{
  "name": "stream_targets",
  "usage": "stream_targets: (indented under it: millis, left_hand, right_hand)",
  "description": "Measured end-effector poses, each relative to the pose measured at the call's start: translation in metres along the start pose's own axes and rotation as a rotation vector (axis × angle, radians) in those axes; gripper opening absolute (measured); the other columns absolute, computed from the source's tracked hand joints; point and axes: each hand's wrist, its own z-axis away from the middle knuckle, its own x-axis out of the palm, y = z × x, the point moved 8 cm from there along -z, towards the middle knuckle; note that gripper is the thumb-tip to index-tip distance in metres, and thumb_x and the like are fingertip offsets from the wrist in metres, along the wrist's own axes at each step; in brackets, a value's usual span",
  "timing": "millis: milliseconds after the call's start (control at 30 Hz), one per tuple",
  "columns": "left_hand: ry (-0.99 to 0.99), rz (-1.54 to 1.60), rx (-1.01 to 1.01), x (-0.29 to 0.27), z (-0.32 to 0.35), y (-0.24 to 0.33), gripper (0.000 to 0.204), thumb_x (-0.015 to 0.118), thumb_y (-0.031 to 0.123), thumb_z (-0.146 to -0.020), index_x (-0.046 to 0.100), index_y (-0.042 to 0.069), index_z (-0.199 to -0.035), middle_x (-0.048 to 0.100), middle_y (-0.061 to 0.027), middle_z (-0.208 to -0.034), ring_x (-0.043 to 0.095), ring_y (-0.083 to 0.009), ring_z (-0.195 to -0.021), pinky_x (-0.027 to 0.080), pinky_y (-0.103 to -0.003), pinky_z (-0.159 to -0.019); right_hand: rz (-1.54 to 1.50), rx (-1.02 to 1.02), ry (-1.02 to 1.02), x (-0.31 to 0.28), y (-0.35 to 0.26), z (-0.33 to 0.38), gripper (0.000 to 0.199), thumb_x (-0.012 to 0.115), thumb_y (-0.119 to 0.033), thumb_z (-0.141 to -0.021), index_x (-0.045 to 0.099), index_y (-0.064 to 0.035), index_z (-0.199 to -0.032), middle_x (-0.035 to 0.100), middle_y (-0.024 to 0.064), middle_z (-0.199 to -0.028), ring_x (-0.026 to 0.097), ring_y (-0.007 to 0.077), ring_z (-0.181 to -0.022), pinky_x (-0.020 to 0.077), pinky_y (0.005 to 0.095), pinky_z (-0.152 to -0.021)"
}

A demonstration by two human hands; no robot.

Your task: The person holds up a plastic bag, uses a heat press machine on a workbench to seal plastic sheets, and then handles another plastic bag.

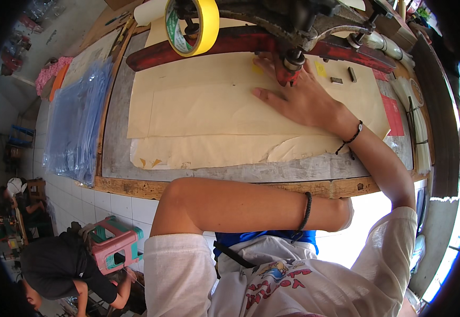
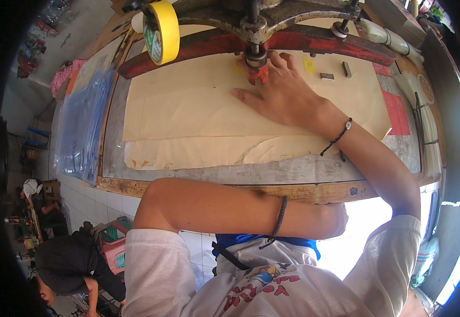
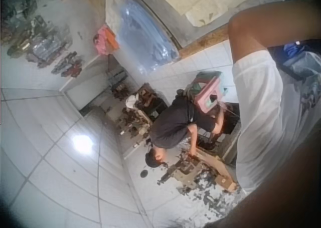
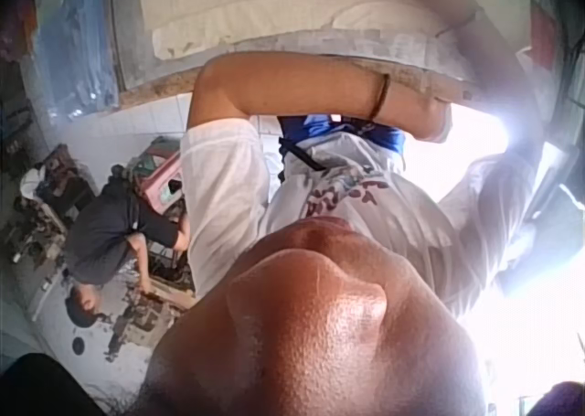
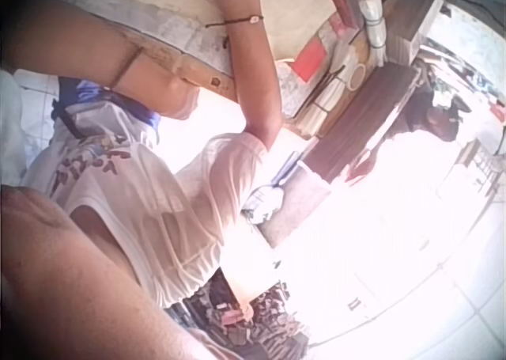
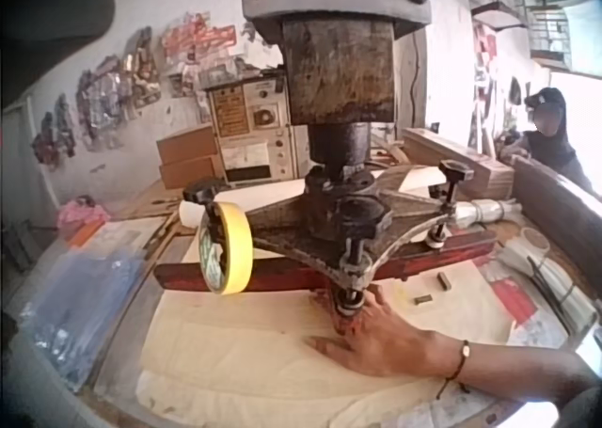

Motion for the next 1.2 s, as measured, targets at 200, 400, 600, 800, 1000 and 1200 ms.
stream_targets:
  millis: [200,400,600,800,1000,1200]
  left_hand:
    - [-0.003,0.047,-0.011,0.006,0.000,0.005,0.019,0.062,0.026,-0.065,0.059,0.008,-0.067,0.045,0.0018,-0.054,0.040,-0.0123,-0.050,0.032,-0.031,-0.047]
    - [-0.025,0.016,-0.010,0.006,0.000,0.006,0.020,0.061,0.025,-0.065,0.063,0.005,-0.066,0.052,-0.0033,-0.055,0.046,-0.0172,-0.050,0.036,-0.035,-0.046]
    - [-0.044,-0.009,-0.001,0.006,0.000,0.005,0.019,0.062,0.026,-0.065,0.061,0.006,-0.067,0.049,-0.0012,-0.055,0.043,-0.0146,-0.050,0.034,-0.034,-0.045]
    - [-0.067,0.031,0.008,0.016,0.000,0.014,0.021,0.062,0.025,-0.065,0.064,0.004,-0.068,0.054,-0.0039,-0.056,0.048,-0.0174,-0.050,0.037,-0.036,-0.046]
    - [-0.071,0.063,0.032,0.015,-0.001,0.015,0.022,0.062,0.025,-0.066,0.066,0.004,-0.070,0.057,-0.0051,-0.058,0.050,-0.0185,-0.052,0.038,-0.036,-0.047]
    - [0.029,-0.001,-0.037,-0.007,0.001,-0.006,0.019,0.061,0.026,-0.063,0.060,0.008,-0.065,0.050,-0.0016,-0.056,0.044,-0.0157,-0.052,0.031,-0.034,-0.045]
  right_hand:
    - [-0.002,-0.022,-0.014,0.001,-0.001,-0.001,0.063,0.058,-0.047,-0.095,0.049,-0.0005,-0.137,0.048,0.0189,-0.138,0.044,0.0419,-0.125,0.0294,0.0515,-0.110]
    - [-0.006,0.012,-0.003,0.000,0.000,0.000,0.066,0.058,-0.050,-0.095,0.045,-0.0017,-0.138,0.051,0.0207,-0.133,0.044,0.0433,-0.125,0.0299,0.0525,-0.109]
    - [0.012,0.018,-0.021,0.003,0.003,0.000,0.066,0.057,-0.050,-0.096,0.045,-0.0004,-0.137,0.051,0.0240,-0.132,0.043,0.0434,-0.127,0.0296,0.0521,-0.110]
    - [0.006,0.005,-0.001,0.003,0.002,0.000,0.066,0.057,-0.050,-0.096,0.044,-0.0002,-0.137,0.051,0.0239,-0.133,0.042,0.0441,-0.128,0.0290,0.0521,-0.111]
    - [0.002,0.010,0.008,0.001,0.001,0.000,0.065,0.059,-0.048,-0.095,0.044,-0.0007,-0.137,0.051,0.0237,-0.132,0.043,0.0436,-0.127,0.0295,0.0519,-0.110]
    - [-0.009,0.034,-0.057,0.004,0.004,-0.001,0.064,0.060,-0.047,-0.095,0.043,-0.0032,-0.138,0.050,0.0225,-0.133,0.045,0.0427,-0.125,0.0308,0.0516,-0.107]
